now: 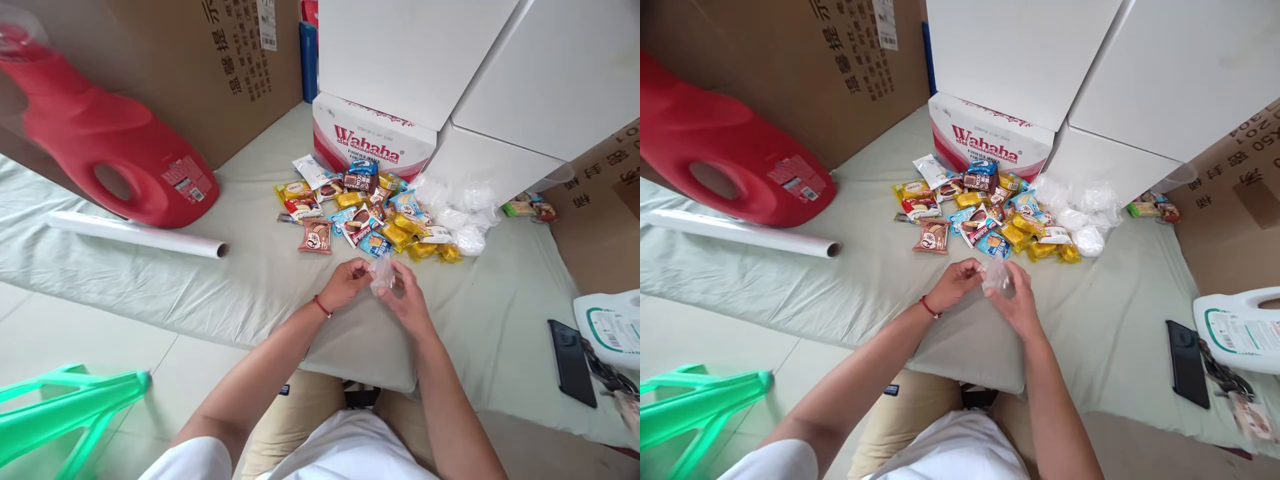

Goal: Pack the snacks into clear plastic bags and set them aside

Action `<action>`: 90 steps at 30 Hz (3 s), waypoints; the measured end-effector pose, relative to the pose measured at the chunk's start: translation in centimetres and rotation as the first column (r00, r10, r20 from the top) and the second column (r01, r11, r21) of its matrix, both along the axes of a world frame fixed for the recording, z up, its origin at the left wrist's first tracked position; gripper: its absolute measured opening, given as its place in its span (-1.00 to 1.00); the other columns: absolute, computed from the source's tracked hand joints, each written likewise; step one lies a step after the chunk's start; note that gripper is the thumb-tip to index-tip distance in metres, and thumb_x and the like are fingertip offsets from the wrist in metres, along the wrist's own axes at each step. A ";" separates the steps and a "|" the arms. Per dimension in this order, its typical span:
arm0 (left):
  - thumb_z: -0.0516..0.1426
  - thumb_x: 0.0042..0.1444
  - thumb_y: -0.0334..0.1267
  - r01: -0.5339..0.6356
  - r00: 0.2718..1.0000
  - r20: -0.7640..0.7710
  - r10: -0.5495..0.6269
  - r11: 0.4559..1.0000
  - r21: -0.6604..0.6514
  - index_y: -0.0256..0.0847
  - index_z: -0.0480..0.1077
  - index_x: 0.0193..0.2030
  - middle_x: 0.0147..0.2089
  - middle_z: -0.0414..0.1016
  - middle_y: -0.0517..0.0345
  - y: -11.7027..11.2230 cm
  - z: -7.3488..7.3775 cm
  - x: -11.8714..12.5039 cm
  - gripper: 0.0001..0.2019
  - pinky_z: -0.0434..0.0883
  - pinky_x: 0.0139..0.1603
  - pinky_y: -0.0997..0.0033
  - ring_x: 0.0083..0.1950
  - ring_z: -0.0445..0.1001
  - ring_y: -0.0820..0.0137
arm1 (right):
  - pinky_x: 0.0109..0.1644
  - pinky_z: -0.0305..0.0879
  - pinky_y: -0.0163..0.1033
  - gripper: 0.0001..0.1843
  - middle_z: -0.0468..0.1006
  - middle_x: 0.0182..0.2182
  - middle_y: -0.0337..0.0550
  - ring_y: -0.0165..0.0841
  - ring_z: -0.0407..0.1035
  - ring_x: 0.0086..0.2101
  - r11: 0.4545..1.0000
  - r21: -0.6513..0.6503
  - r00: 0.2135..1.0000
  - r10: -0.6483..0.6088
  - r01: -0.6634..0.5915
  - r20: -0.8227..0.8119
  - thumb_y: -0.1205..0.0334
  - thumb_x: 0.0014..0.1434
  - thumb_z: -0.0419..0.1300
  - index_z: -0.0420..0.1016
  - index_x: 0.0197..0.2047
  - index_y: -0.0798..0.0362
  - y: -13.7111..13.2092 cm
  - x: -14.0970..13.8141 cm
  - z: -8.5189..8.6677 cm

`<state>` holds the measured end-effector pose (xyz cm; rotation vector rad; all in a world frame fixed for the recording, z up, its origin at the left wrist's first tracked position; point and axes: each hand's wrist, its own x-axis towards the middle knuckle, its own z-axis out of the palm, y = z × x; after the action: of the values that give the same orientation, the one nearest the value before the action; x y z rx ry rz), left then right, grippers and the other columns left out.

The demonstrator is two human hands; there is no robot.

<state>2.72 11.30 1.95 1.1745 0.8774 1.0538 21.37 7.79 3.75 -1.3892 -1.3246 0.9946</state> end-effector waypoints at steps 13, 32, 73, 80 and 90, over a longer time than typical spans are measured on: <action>0.43 -0.14 0.08 -0.069 0.942 0.301 0.149 0.963 -0.260 -0.19 0.35 -0.27 -0.40 0.34 0.33 1.5 -0.8 -0.3 -0.49 0.28 -0.38 0.52 -0.43 0.29 0.55 | -0.61 0.16 -0.42 -0.63 0.50 -0.46 -0.32 -0.48 0.26 -0.53 0.919 -0.385 0.770 -0.306 0.085 -0.559 0.06 -0.18 0.59 0.56 -0.37 -0.03 -1.7 1.3 -0.3; 0.40 -0.04 0.13 -0.197 0.929 0.290 0.228 0.972 -0.132 -0.18 0.38 -0.21 -0.36 0.33 0.31 1.4 -0.4 -0.5 -0.52 0.18 -0.43 0.53 -0.46 0.23 0.59 | -0.44 0.07 -0.32 -0.56 0.44 -0.54 -0.31 -0.45 0.17 -0.52 0.973 -0.225 0.959 -0.110 0.050 -0.262 -0.11 -0.12 0.51 0.63 -0.32 0.05 1.2 -0.2 1.4; 0.49 -0.27 0.11 -0.146 0.879 0.400 0.259 0.945 -0.292 -0.26 0.47 -0.39 -0.49 0.41 0.32 1.3 0.5 0.1 -0.48 0.19 -0.43 0.51 -0.48 0.24 0.56 | -0.44 0.27 -0.33 -0.62 0.42 -0.50 -0.33 -0.46 0.24 -0.50 0.980 -0.183 0.925 -0.140 0.079 -0.354 -0.01 -0.11 0.48 0.51 -0.33 0.03 0.8 -5.2 1.7; 0.51 -0.30 0.07 -0.140 0.860 0.437 0.264 0.945 -0.296 -0.25 0.43 -0.40 -0.48 0.41 0.32 1.3 0.7 0.1 -0.48 0.23 -0.40 0.51 -0.46 0.29 0.54 | -0.54 0.19 -0.40 -0.56 0.45 -0.45 -0.29 -0.46 0.26 -0.47 0.971 -0.230 0.935 -0.146 0.073 -0.322 -0.14 -0.05 0.46 0.49 -0.31 0.00 -0.2 -4.8 2.2; 0.52 -0.30 0.06 -0.163 0.847 0.448 0.285 0.943 -0.291 -0.23 0.36 -0.41 -0.54 0.24 0.41 1.4 0.9 0.0 -0.45 0.01 -0.58 0.56 -0.57 0.04 0.66 | -0.43 0.25 -0.33 -0.62 0.46 -0.52 -0.34 -0.48 0.24 -0.51 0.973 -0.226 0.907 -0.135 0.045 -0.399 0.03 -0.15 0.51 0.56 -0.32 0.03 0.4 -5.7 1.7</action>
<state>2.74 12.69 2.83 0.5622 0.7252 1.3190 15.71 8.21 5.42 -1.2902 -0.8508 1.3114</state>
